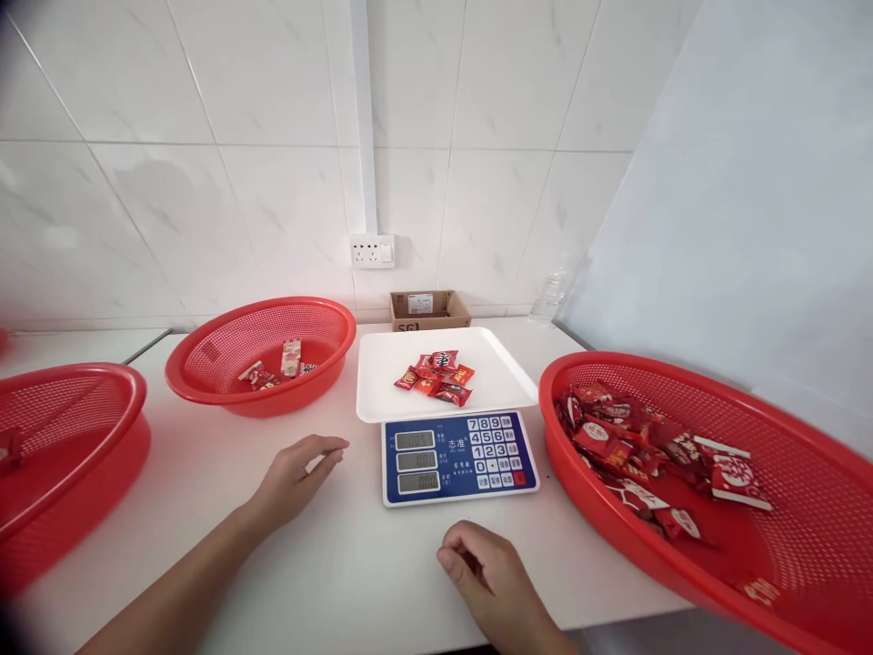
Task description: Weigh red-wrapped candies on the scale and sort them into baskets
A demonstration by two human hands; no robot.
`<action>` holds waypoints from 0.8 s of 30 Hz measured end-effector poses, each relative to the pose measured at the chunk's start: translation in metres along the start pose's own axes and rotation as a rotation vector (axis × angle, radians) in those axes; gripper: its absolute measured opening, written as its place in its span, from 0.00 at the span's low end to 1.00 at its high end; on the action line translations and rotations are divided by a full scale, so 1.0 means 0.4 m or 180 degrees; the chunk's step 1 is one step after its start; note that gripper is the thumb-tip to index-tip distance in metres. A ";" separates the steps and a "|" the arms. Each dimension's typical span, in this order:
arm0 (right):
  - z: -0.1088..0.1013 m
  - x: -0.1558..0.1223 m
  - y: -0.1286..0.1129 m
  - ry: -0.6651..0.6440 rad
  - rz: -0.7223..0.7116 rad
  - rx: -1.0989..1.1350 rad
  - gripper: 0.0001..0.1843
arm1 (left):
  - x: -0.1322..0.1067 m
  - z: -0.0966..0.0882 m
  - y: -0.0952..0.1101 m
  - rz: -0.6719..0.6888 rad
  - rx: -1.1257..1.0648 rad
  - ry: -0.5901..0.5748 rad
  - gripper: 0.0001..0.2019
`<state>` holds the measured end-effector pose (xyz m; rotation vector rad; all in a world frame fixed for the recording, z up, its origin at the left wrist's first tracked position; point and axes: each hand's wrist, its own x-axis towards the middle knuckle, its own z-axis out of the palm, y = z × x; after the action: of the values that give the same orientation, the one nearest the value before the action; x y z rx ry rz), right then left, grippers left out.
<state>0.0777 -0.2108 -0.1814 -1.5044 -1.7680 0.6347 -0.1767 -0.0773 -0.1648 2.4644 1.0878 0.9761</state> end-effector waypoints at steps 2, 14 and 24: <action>0.015 -0.003 0.012 -0.0187 0.0309 0.0136 0.16 | 0.006 -0.011 -0.001 -0.0001 0.0112 0.0269 0.10; 0.007 -0.005 0.035 -0.0323 0.0415 0.0506 0.17 | 0.092 -0.169 -0.030 -0.0896 0.1684 0.0128 0.22; 0.003 -0.006 0.032 -0.0264 0.0320 0.0750 0.15 | -0.010 -0.329 -0.010 -0.2109 0.2007 -0.0015 0.22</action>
<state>0.0849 -0.2105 -0.1925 -1.4275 -1.6215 0.9343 -0.2703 -0.0800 -0.0722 2.1955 2.2769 0.4550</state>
